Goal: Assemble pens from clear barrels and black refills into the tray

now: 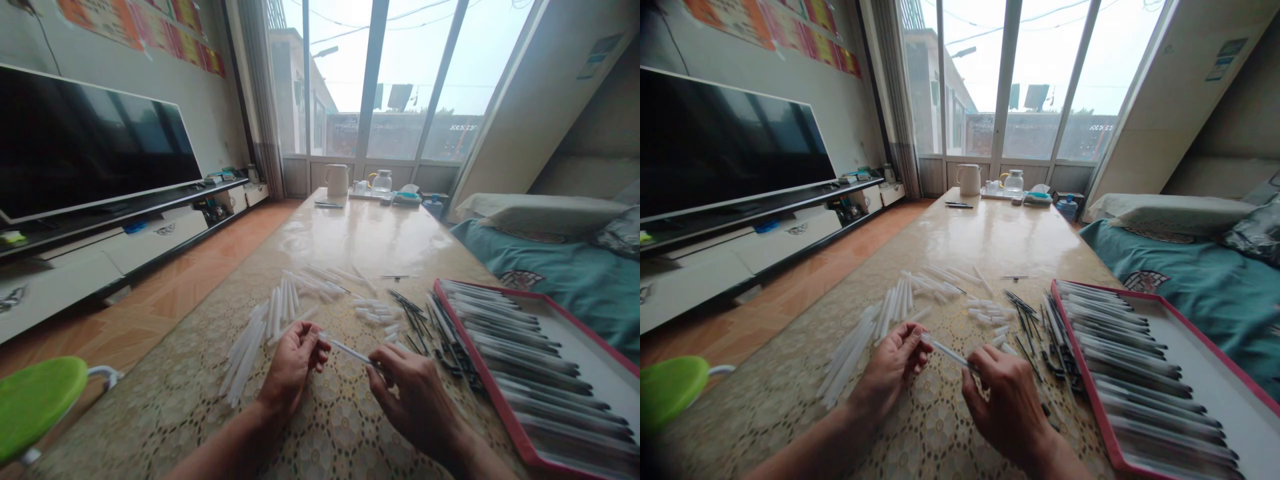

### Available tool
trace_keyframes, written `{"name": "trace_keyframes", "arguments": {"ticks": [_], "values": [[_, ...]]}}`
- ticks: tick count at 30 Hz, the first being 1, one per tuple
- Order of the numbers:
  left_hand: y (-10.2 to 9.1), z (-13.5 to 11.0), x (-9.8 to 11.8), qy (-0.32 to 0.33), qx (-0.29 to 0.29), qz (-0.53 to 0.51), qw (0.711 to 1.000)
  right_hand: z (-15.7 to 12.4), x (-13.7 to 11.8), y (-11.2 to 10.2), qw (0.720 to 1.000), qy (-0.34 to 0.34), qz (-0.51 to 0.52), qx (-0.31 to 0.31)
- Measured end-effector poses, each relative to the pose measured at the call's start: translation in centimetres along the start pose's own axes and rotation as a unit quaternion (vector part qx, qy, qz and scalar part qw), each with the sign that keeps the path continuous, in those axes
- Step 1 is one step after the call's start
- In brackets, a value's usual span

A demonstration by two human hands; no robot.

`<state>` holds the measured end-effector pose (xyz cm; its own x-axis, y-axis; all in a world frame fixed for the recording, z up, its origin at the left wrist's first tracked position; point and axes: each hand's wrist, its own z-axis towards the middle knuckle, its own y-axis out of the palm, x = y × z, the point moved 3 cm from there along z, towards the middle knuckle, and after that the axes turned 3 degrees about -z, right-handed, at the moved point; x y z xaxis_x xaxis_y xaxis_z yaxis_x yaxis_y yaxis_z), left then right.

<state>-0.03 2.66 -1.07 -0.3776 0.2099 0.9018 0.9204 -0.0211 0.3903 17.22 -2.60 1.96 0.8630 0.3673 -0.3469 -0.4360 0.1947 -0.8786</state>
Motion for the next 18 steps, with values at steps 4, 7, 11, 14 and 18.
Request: {"name": "trace_keyframes", "arguments": {"ticks": [4,7,11,14,18], "values": [[0.26,-0.16,-0.04,-0.007,-0.028,0.019,0.999,0.10,0.02,0.16,1.000,-0.003,0.002,-0.001],[0.46,-0.34,-0.03,-0.006,-0.049,0.034,0.998,0.18,0.17,0.31,1.000,-0.016,-0.013,-0.006],[0.54,-0.62,-0.19,0.001,-0.054,0.051,0.997,0.38,0.38,0.47,0.994,-0.056,-0.093,0.006],[0.53,-0.78,-0.59,-0.015,-0.067,0.037,0.997,0.48,0.42,0.56,0.986,-0.077,-0.144,0.023],[0.57,-0.79,-0.91,-0.029,-0.104,0.034,0.994,0.31,0.31,0.46,0.985,-0.084,-0.144,0.049]]}}
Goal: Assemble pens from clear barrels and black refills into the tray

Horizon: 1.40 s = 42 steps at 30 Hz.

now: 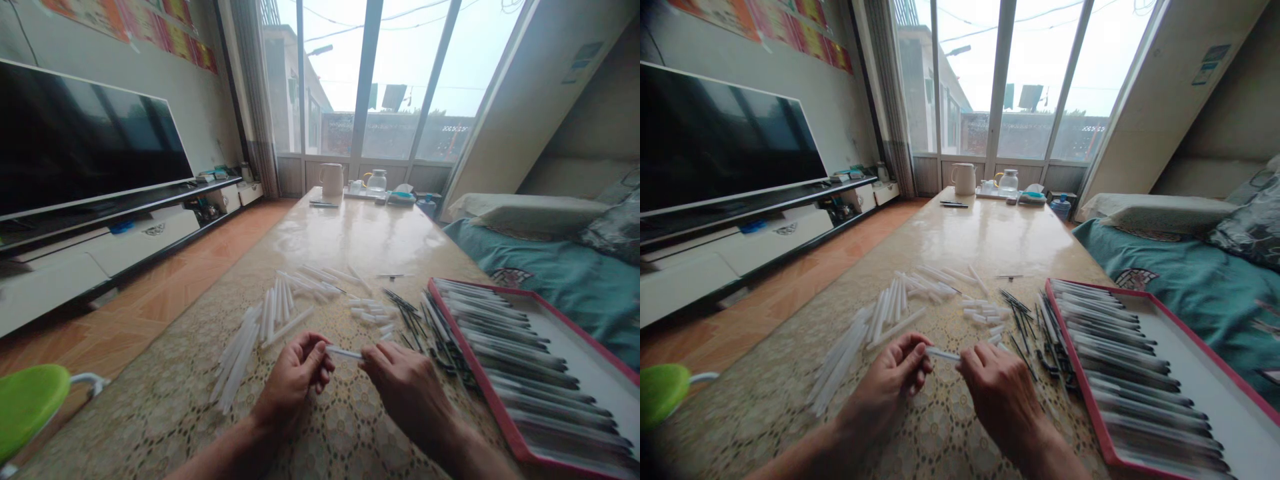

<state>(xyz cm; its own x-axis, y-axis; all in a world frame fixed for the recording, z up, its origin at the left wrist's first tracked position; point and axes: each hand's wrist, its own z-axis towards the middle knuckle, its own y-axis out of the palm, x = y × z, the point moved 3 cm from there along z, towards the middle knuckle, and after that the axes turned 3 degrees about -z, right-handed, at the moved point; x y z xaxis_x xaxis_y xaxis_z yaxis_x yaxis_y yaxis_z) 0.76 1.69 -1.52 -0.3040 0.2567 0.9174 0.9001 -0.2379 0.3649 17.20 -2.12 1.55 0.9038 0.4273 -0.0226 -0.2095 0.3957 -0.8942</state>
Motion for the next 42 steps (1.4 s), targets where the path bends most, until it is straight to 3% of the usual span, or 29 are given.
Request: {"name": "trace_keyframes", "arguments": {"ticks": [5,11,16,20,24,27,31,37,42], "values": [[0.1,-0.1,0.1,0.015,-0.008,0.014,1.000,-0.3,0.3,0.0,0.992,0.062,0.089,-0.068],[0.6,-0.2,0.2,0.044,-0.029,0.034,0.998,-0.2,1.1,0.2,0.954,0.129,0.227,-0.146],[0.5,0.4,0.3,0.031,-0.014,0.031,0.999,0.6,2.7,-1.5,0.962,0.142,0.185,-0.142],[0.2,0.6,0.5,0.037,0.000,0.025,0.999,0.2,6.8,-5.3,0.972,0.187,0.072,-0.119],[0.2,0.5,0.5,0.037,0.000,0.031,0.999,-1.8,13.5,-8.0,0.947,0.263,-0.093,-0.159],[0.3,0.6,0.4,0.030,-0.005,0.033,0.999,-4.2,17.9,-8.3,0.926,0.298,-0.164,-0.163],[0.4,0.6,0.3,0.025,-0.005,0.037,0.999,-6.9,21.0,-7.1,0.920,0.318,-0.173,-0.149],[0.4,0.6,0.4,0.019,-0.004,0.036,0.999,-9.4,22.2,-6.6,0.937,0.317,-0.113,-0.094],[0.5,0.5,0.6,0.012,-0.004,0.048,0.999,-11.9,20.6,-8.2,0.956,0.258,0.033,-0.137]]}}
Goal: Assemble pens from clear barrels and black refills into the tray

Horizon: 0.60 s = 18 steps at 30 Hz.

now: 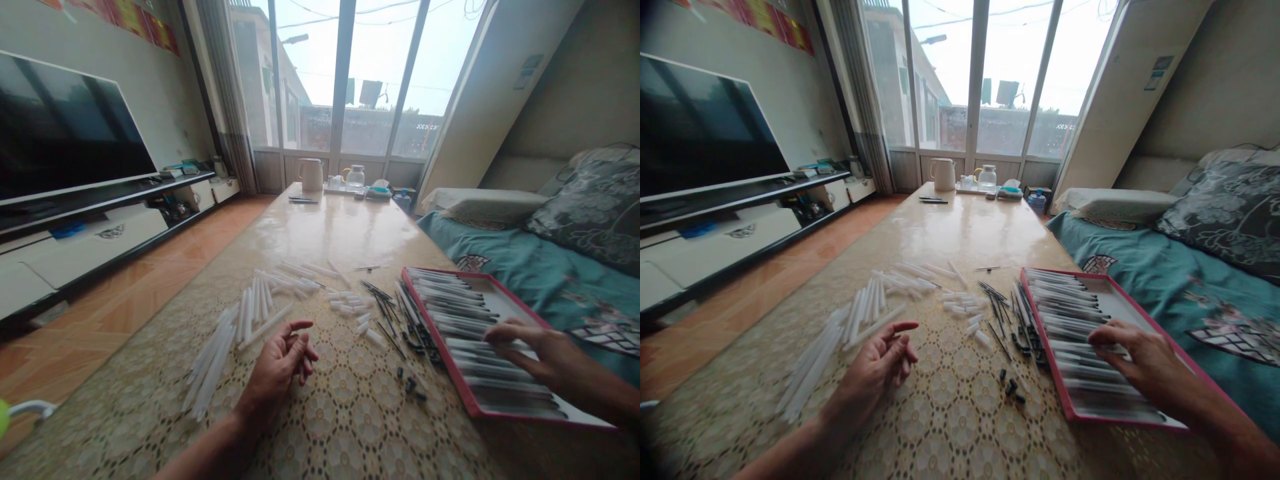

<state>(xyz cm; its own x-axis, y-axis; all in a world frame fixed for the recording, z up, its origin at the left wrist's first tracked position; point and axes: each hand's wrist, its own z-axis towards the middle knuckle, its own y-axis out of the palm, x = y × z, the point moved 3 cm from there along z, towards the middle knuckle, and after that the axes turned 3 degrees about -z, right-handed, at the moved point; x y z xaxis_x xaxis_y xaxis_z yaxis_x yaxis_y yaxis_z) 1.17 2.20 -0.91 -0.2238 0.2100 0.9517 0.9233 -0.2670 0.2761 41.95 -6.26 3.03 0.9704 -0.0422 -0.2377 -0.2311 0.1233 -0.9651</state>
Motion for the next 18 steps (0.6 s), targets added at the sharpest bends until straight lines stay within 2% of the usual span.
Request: {"name": "trace_keyframes", "arguments": {"ticks": [4,8,11,14,18], "values": [[0.1,0.0,0.1,0.000,0.004,0.001,1.000,-2.9,0.1,-0.3,0.998,0.022,0.021,-0.047],[0.2,-0.1,0.2,0.006,-0.001,-0.001,1.000,-4.6,0.7,0.4,0.994,0.053,0.027,-0.092],[0.2,-0.1,0.2,0.003,-0.002,0.001,1.000,-4.9,0.6,0.5,0.995,0.064,0.022,-0.078],[0.2,-0.1,0.2,-0.001,0.001,0.004,1.000,-3.9,-1.6,0.1,0.998,0.042,0.031,-0.043],[0.2,-0.1,0.2,-0.004,0.003,0.003,1.000,-0.6,-7.5,0.3,0.999,0.009,0.049,-0.011]]}}
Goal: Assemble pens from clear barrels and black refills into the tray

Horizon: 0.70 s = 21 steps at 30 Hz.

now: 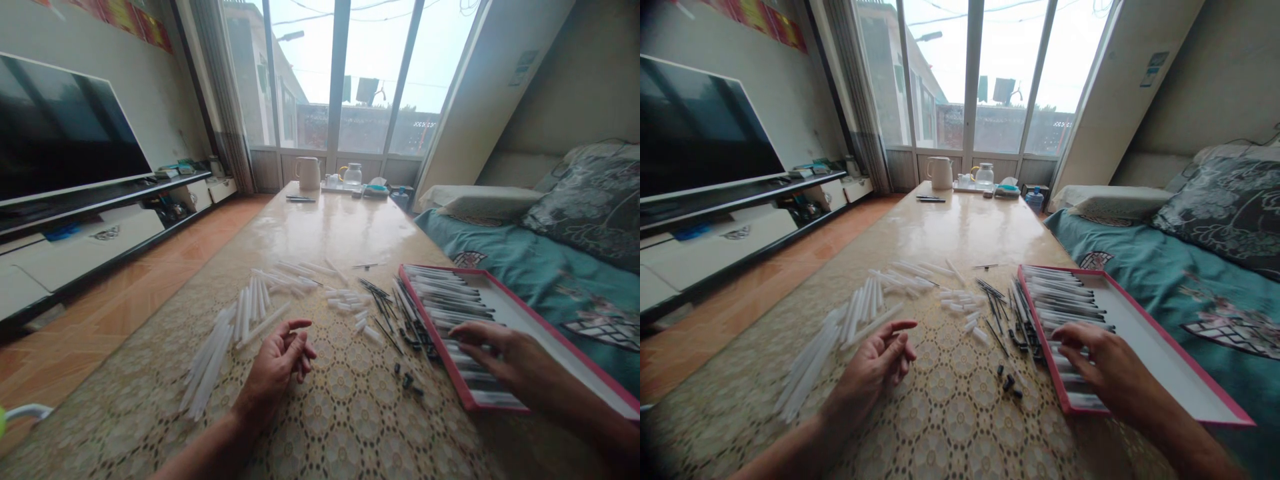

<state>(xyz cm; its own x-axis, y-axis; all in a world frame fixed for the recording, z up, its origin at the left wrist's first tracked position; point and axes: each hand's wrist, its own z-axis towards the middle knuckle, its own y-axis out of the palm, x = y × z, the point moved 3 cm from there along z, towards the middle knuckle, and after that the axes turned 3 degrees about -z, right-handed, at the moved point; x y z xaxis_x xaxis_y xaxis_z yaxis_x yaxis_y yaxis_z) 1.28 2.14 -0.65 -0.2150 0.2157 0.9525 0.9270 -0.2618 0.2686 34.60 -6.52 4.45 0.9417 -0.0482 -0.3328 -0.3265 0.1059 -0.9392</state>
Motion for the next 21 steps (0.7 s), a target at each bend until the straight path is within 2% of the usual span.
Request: {"name": "trace_keyframes", "arguments": {"ticks": [2,5,9,12,15,21], "values": [[0.0,0.0,0.0,-0.001,-0.001,-0.002,1.000,1.9,-3.1,1.1,1.000,-0.013,-0.017,0.007],[0.0,0.0,0.0,-0.002,0.001,-0.004,1.000,4.5,-7.0,3.4,0.998,-0.054,-0.038,-0.023],[0.0,0.1,-0.1,-0.003,-0.002,-0.007,1.000,7.0,-10.2,5.7,0.993,-0.062,-0.091,-0.036],[-0.1,0.1,-0.2,-0.001,-0.005,-0.010,1.000,8.6,-11.0,6.3,0.991,-0.018,-0.135,-0.011],[0.0,0.0,-0.3,-0.001,-0.004,-0.012,1.000,10.1,-10.8,6.4,0.985,0.034,-0.167,0.005],[-0.1,0.2,-0.5,0.003,-0.011,-0.017,1.000,11.9,-10.1,6.4,0.975,0.094,-0.203,-0.007]]}}
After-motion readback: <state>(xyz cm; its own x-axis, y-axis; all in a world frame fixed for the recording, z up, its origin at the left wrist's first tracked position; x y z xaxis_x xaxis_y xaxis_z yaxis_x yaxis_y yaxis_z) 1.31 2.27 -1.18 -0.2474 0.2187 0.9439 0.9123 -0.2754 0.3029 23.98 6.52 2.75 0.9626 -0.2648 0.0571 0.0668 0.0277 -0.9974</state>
